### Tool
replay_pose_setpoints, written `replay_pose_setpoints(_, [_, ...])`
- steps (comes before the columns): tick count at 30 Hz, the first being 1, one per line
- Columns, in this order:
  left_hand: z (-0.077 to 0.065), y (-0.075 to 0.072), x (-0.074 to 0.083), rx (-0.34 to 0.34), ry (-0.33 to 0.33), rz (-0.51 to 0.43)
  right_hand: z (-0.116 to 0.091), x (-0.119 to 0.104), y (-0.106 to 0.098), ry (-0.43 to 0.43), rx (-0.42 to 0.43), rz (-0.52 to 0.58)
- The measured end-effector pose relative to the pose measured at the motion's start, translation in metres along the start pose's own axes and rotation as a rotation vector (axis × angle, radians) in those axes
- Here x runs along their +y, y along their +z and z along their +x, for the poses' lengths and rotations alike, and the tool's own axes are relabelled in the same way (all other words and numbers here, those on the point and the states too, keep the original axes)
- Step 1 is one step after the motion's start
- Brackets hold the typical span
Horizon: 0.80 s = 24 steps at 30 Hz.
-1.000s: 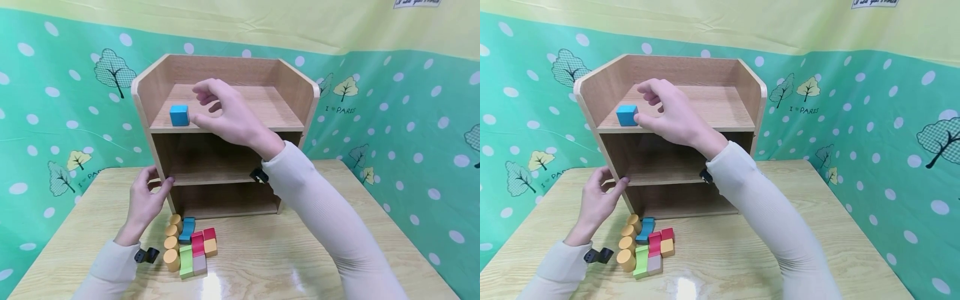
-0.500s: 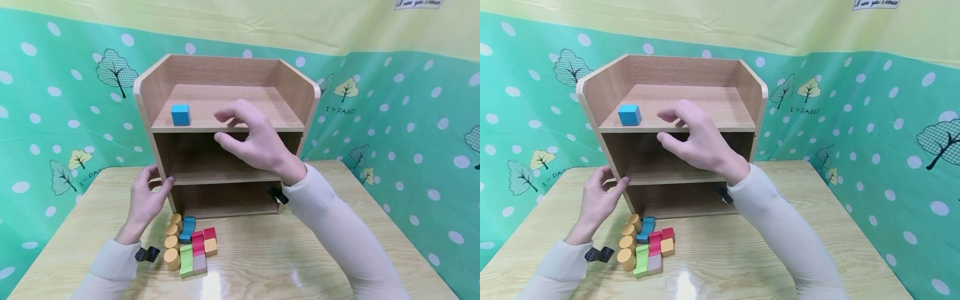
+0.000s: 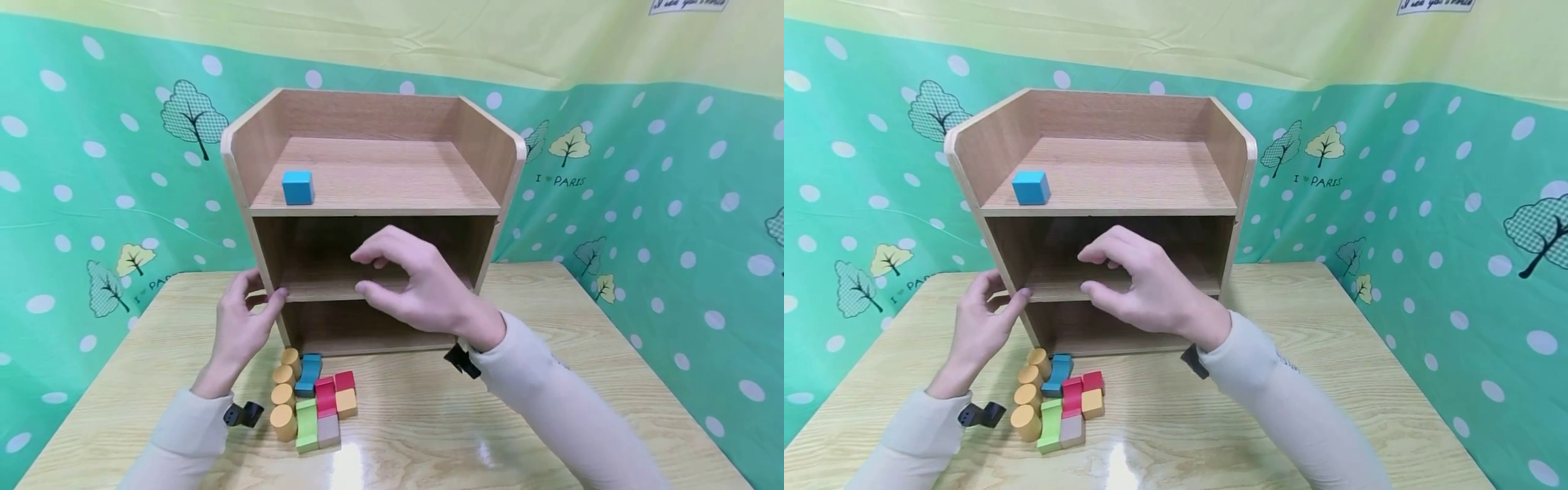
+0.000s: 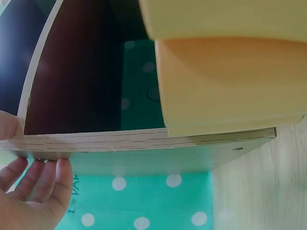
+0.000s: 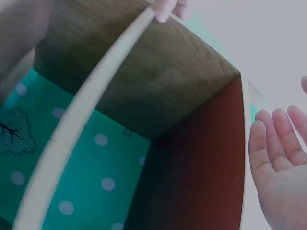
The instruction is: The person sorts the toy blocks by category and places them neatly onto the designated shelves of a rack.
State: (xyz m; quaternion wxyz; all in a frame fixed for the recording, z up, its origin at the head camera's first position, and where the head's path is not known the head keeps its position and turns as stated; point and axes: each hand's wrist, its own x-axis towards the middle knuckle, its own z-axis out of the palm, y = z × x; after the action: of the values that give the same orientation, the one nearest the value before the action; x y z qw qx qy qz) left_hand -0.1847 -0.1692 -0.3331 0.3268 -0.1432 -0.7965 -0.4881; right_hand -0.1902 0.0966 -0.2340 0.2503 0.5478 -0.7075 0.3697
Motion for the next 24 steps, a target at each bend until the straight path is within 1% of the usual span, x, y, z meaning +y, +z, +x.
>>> replay_pose_setpoints(11, [0.0, 0.0, 0.001, 0.005, -0.001, 0.016, -0.033, 0.01, 0.019, 0.073, -0.046, 0.02])
replay_pose_setpoints(16, [-0.001, 0.0, 0.001, 0.004, -0.002, 0.017, -0.044, 0.016, 0.029, 0.093, -0.06, 0.032])
replay_pose_setpoints(24, [-0.001, 0.0, 0.002, 0.002, -0.002, 0.026, -0.061, 0.022, 0.043, 0.127, -0.099, 0.013])
